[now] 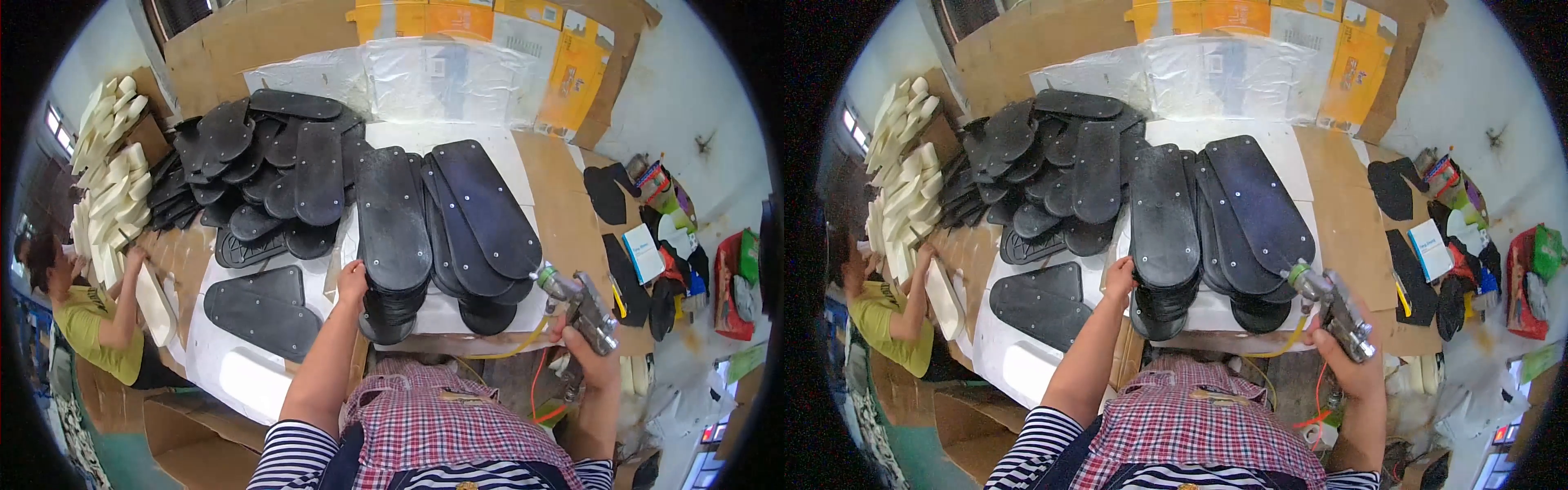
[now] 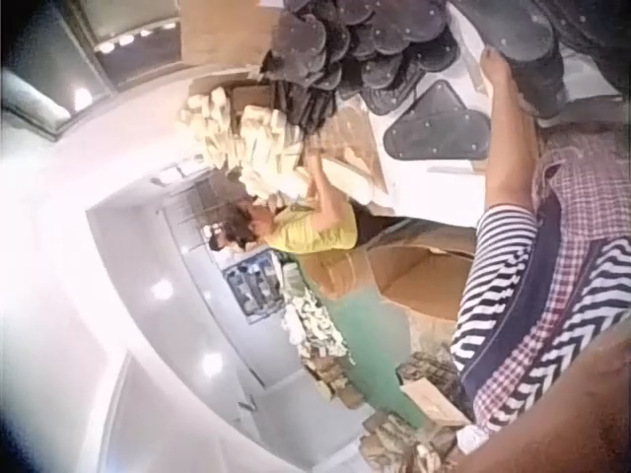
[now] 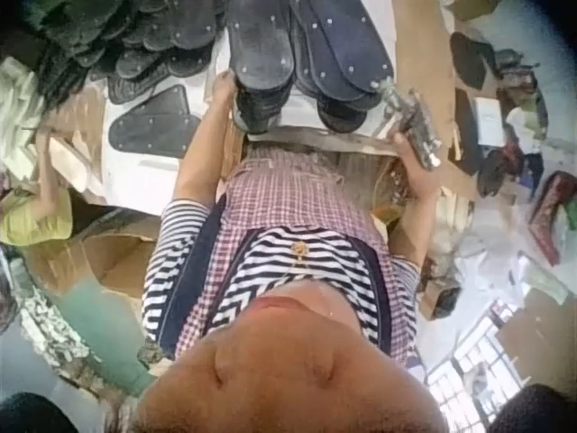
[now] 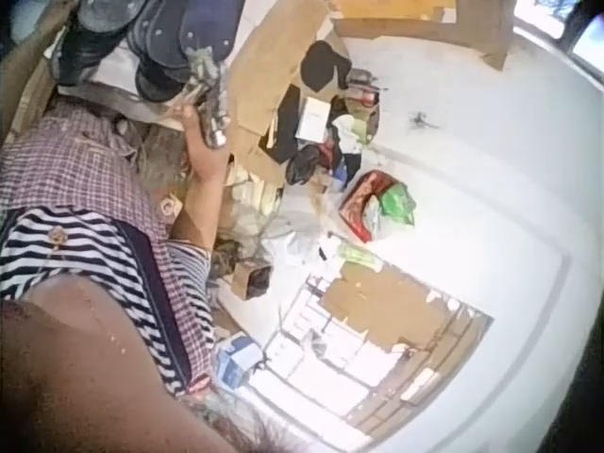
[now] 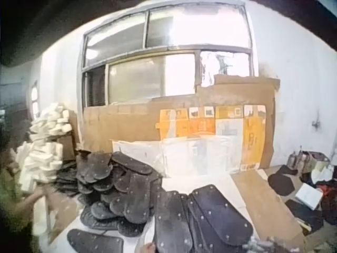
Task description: Applying foam padding and adhesive tape to shoe soles and organizing them on a workbench.
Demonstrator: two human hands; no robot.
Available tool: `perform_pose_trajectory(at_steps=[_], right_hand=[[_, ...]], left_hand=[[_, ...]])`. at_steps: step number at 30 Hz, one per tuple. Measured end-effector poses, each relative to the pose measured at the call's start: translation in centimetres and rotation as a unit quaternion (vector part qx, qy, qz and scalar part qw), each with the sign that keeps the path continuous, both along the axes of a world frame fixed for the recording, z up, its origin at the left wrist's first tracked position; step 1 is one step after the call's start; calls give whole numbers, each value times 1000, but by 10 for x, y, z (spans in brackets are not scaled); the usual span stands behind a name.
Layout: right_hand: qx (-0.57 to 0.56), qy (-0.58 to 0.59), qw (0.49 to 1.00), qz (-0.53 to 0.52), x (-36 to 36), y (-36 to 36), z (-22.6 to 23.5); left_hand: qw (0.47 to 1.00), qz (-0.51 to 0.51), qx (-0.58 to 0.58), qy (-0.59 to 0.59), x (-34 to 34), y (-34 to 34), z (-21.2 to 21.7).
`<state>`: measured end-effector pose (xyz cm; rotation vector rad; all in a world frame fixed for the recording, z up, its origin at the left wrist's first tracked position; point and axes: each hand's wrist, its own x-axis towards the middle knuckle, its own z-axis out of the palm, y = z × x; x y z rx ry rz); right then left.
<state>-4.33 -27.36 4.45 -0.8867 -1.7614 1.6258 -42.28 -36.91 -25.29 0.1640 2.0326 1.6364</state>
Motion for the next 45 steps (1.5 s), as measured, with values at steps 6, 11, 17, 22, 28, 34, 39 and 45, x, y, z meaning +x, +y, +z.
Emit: perform_pose_trajectory(at_steps=[6, 11, 17, 22, 28, 34, 39, 45], right_hand=[[-6, -24, 998, 53, 10, 12, -10], [-40, 40, 997, 46, 3, 11, -21], [-24, 11, 997, 71, 3, 10, -53], [-33, -13, 994, 107, -7, 18, -61], [-32, -15, 992, 122, -18, 22, -71], [27, -29, 989, 141, -78, 24, -118], [83, -124, 981, 126, -105, 29, -164], [90, -192, 965, 155, -144, 11, -195]], left_hand=[[983, 9, 11, -185, 12, -12, 29], [909, 93, 91, -397, 25, -8, 29], [835, 118, 214, -493, 75, -9, 44], [824, 193, 208, -491, 80, 2, 52], [949, 164, 102, -248, 27, -12, 41], [998, 20, -48, -37, -13, 10, 11], [928, -68, -244, 274, 16, 38, 35], [903, -178, -304, 246, -12, 31, 20]])
